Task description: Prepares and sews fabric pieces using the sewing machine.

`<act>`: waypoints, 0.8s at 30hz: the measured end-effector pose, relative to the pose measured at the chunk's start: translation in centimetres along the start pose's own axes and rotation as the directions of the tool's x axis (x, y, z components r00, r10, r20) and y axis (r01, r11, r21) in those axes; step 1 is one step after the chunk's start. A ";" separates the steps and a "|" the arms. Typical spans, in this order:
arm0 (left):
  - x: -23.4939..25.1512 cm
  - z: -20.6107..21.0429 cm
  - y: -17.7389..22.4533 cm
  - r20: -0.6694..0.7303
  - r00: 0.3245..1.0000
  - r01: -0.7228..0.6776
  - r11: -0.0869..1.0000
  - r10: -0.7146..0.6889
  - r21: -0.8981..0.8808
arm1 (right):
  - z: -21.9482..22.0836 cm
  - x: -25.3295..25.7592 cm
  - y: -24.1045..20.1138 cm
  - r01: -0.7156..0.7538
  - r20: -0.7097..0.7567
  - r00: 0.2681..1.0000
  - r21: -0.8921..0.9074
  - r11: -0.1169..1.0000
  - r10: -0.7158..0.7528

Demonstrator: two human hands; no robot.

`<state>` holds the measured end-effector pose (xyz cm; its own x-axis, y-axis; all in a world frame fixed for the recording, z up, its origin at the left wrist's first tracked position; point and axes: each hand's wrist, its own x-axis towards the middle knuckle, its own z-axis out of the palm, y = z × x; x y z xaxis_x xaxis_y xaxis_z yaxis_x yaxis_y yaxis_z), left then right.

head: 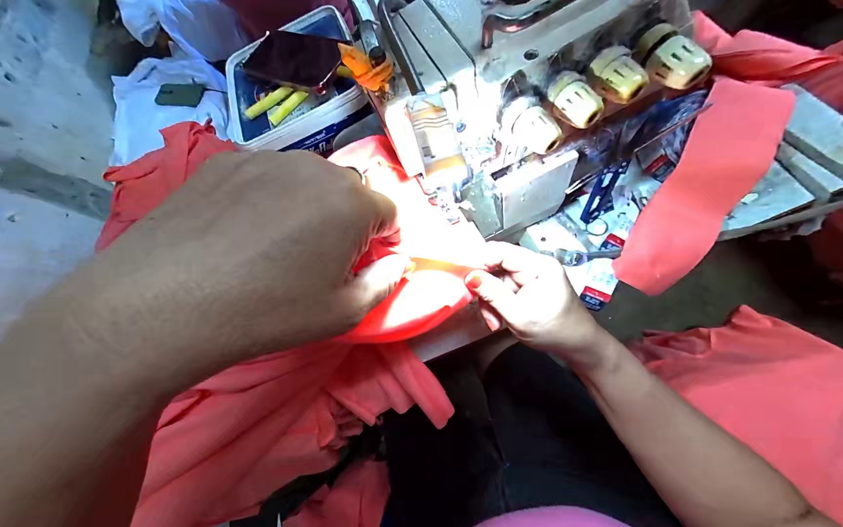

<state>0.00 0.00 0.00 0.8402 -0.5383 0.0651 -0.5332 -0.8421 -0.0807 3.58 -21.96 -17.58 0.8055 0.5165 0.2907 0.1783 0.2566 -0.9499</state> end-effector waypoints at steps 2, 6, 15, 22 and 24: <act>0.9 0.9 -1.1 0.061 0.998 0.014 0.999 -0.011 -0.041 | 0.1 0.4 0.1 0.003 0.000 1.000 0.011 1.000 -0.003; 1.5 1.1 -0.4 0.102 0.993 0.056 0.998 -0.055 -0.011 | 0.2 0.9 0.2 0.010 0.007 1.000 0.031 0.999 -0.011; 2.7 3.3 -0.1 0.027 1.000 0.001 0.991 0.003 -0.132 | 0.4 1.9 0.2 -0.011 0.002 1.000 0.041 0.999 0.011; 3.3 4.8 -2.0 0.076 0.995 0.081 0.974 -0.066 -0.213 | 0.2 2.6 0.0 -0.045 -0.004 0.999 0.053 0.998 0.045; 2.8 4.7 -2.9 0.076 0.996 0.071 0.967 -0.054 -0.245 | 0.1 2.6 0.1 -0.035 -0.003 0.999 0.053 0.998 0.035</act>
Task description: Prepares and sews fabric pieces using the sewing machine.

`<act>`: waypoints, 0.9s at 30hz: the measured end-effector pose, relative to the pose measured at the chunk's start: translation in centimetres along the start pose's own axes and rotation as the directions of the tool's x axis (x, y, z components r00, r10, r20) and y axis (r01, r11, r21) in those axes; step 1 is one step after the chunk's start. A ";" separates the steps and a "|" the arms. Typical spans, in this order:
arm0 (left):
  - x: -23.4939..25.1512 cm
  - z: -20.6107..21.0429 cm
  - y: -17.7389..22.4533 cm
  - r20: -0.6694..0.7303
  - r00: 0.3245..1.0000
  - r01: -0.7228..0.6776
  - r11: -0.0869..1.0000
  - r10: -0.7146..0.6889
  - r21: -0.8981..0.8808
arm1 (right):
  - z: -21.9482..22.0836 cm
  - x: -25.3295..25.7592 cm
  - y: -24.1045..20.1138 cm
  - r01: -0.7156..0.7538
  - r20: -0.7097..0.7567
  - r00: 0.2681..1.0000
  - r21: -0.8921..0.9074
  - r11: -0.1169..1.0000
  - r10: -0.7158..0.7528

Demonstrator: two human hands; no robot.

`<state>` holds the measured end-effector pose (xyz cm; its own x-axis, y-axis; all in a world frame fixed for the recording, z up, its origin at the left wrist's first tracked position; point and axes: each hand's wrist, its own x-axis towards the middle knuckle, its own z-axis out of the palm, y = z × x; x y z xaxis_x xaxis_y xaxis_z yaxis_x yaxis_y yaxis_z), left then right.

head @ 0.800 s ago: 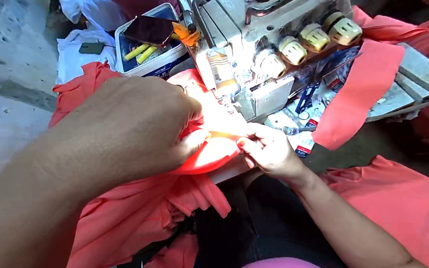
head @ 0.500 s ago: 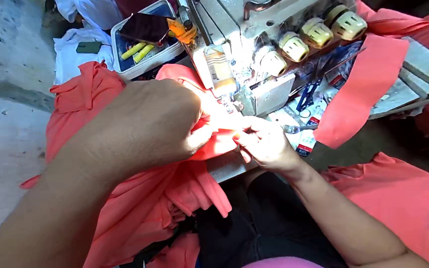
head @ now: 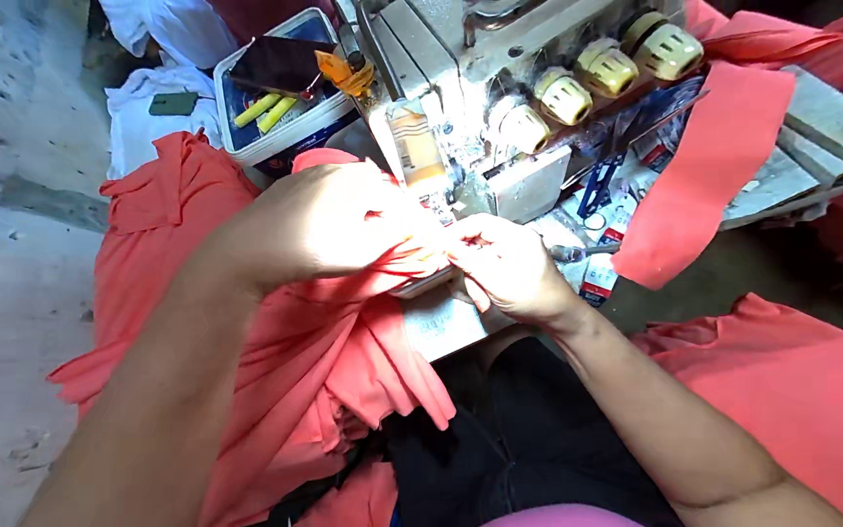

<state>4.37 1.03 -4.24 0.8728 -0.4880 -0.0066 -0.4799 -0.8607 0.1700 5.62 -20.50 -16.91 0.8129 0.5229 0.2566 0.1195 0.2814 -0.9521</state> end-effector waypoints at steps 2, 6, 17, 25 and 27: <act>-0.6 -0.6 -0.9 0.018 1.000 0.011 0.999 -0.010 -0.050 | 0.0 0.0 0.1 0.002 0.000 1.000 0.012 1.000 -0.002; -2.1 -1.2 -1.0 -0.055 0.996 0.069 0.995 -0.073 -0.074 | 0.1 -0.2 0.2 -0.015 -0.006 1.000 0.016 1.000 0.015; -2.4 0.8 3.0 -0.171 0.972 -0.153 0.985 0.164 0.075 | 0.1 -3.6 0.9 0.185 -0.064 0.980 -0.051 0.981 -0.188; -2.8 4.3 0.9 -0.179 0.984 -0.035 0.979 -0.001 -0.199 | -0.1 -1.0 1.4 0.132 -0.097 0.985 -0.080 0.988 -0.140; -3.0 5.2 1.2 -0.238 0.971 -0.002 0.986 -0.038 -0.165 | -0.3 -1.3 1.3 0.156 -0.126 0.977 -0.142 0.977 -0.174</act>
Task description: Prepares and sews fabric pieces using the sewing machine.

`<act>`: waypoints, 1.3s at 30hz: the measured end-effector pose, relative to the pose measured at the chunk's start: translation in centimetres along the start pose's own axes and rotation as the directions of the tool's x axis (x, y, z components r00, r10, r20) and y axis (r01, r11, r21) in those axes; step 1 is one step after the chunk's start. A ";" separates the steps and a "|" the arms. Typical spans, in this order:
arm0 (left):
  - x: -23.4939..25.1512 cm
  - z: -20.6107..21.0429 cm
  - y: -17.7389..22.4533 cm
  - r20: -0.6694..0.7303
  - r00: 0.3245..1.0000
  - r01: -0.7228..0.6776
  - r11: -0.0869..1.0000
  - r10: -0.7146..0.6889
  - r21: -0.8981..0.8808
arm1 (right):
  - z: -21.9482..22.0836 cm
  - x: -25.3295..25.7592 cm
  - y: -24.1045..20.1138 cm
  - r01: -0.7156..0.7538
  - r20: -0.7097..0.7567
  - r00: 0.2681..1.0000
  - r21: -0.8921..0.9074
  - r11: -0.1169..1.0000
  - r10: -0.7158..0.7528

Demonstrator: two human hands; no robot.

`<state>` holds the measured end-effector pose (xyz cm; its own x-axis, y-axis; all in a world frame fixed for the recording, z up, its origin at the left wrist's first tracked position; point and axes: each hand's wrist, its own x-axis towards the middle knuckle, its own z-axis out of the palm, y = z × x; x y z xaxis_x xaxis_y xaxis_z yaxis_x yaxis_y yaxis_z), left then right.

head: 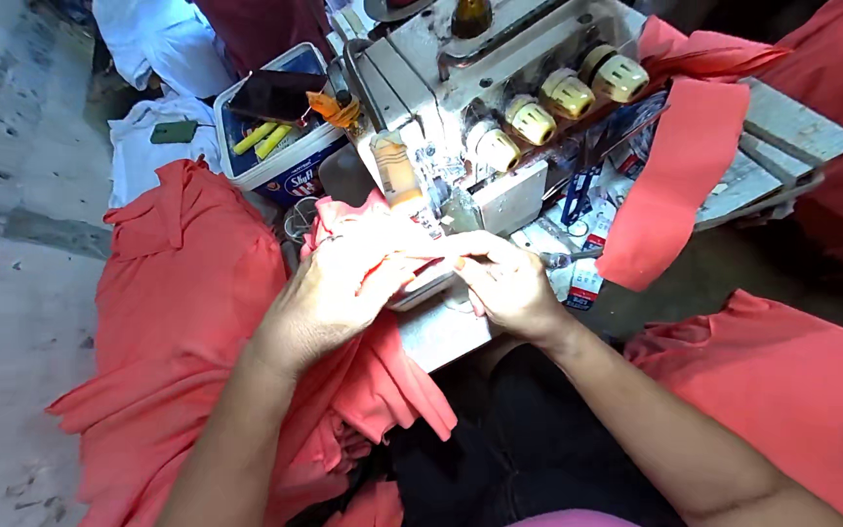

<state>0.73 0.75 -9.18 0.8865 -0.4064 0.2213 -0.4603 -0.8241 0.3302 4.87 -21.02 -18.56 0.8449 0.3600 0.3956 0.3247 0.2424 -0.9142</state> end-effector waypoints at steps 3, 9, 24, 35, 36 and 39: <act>-0.8 2.0 -0.1 -0.112 0.992 0.075 0.993 -0.065 0.093 | -0.8 -1.3 0.5 0.091 -0.128 0.986 -0.109 0.990 -0.105; -2.8 5.5 1.8 -0.353 0.903 0.311 0.939 -0.244 0.148 | -5.9 -0.1 2.3 -0.159 -0.559 0.817 -0.454 0.877 -0.141; -6.8 12.4 7.4 -0.623 0.703 0.505 0.858 -0.343 0.098 | -5.0 -1.8 -1.8 -0.386 -0.379 0.907 -0.578 0.719 0.182; -6.7 13.7 7.4 -0.668 0.667 0.516 0.852 -0.331 0.093 | 2.8 -0.2 -5.7 0.222 0.230 0.973 -0.949 0.223 0.011; -6.7 13.7 7.3 -0.669 0.667 0.514 0.852 -0.327 0.097 | 3.0 -0.1 -5.8 0.218 0.233 0.972 -0.950 0.222 0.040; -6.9 13.8 7.3 -0.660 0.674 0.516 0.850 -0.331 0.101 | 3.1 -0.2 -5.0 0.225 0.230 0.973 -0.941 0.252 -0.008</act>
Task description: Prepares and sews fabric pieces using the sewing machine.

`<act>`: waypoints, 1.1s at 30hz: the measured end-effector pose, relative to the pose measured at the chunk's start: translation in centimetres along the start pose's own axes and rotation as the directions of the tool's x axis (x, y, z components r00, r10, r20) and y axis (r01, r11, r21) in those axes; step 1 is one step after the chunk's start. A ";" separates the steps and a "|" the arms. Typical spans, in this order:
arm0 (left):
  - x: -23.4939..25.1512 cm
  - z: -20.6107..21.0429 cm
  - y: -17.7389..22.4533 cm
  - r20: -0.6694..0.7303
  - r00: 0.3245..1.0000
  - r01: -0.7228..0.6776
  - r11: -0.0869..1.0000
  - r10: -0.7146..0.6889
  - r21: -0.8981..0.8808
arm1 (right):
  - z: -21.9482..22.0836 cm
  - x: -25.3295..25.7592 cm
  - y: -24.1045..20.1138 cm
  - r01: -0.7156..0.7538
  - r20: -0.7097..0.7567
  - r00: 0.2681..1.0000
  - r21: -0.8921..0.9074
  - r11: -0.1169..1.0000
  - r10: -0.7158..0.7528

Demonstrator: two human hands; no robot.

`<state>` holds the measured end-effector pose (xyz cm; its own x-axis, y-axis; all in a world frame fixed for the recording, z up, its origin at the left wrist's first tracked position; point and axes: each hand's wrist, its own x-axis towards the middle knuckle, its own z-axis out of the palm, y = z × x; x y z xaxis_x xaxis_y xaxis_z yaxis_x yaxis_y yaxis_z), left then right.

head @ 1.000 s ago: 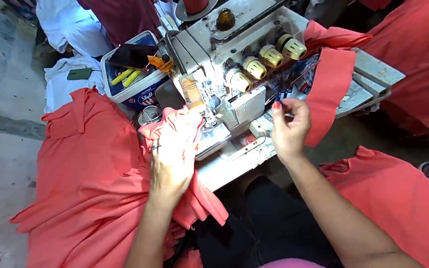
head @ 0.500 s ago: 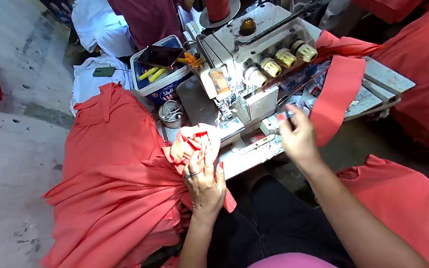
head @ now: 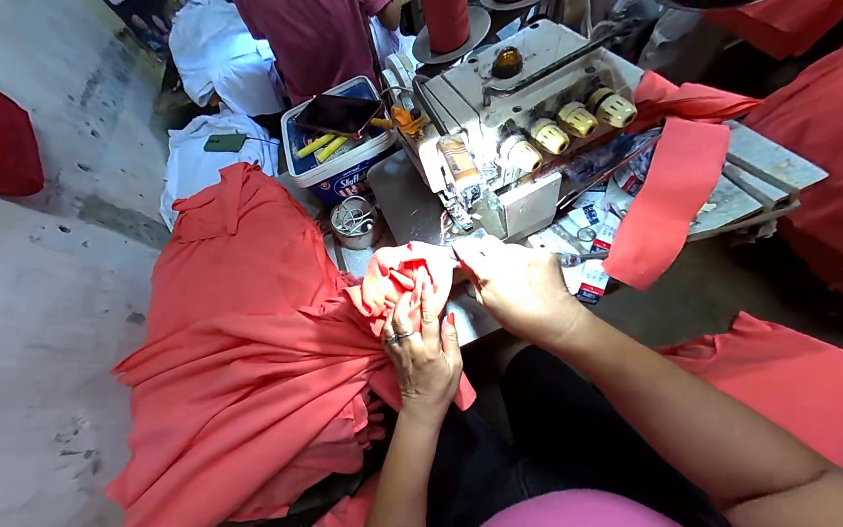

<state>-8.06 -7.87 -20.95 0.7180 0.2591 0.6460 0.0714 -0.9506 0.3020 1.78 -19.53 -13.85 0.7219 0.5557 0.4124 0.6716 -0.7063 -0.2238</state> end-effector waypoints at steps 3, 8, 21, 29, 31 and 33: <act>-0.2 0.0 -0.3 -0.008 1.000 -0.001 1.000 0.001 -0.026 | 0.5 -0.6 0.8 -0.067 -0.092 0.992 0.236 0.969 0.091; -0.3 0.0 -0.7 -0.064 0.998 -0.011 0.982 -0.001 -0.191 | 1.5 -1.1 1.0 -0.238 0.010 0.941 0.730 0.641 0.338; 4.5 -6.2 -7.6 0.241 0.915 -0.338 0.941 0.323 0.026 | 1.6 -1.4 0.5 -0.032 -0.213 0.916 0.806 0.591 0.340; 9.6 -14.2 -8.3 0.530 0.732 -0.454 0.886 0.429 -0.091 | 4.1 -2.7 0.8 -0.163 -0.158 0.847 0.831 0.531 0.508; 11.0 -14.7 -8.0 0.562 0.683 -0.459 0.873 0.467 -0.167 | 3.3 -2.8 0.2 -0.229 -0.026 0.831 0.895 0.384 0.556; 12.7 -14.4 -6.5 0.584 0.613 -0.473 0.840 0.532 -0.268 | 2.4 -2.5 -0.3 -0.287 0.121 0.813 0.934 0.213 0.570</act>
<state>-9.37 4.04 -4.66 0.8827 -0.4463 0.1469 -0.4649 -0.8748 0.1361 0.14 -19.69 -16.92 0.9896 0.1022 0.1013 0.0911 0.0997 -0.9908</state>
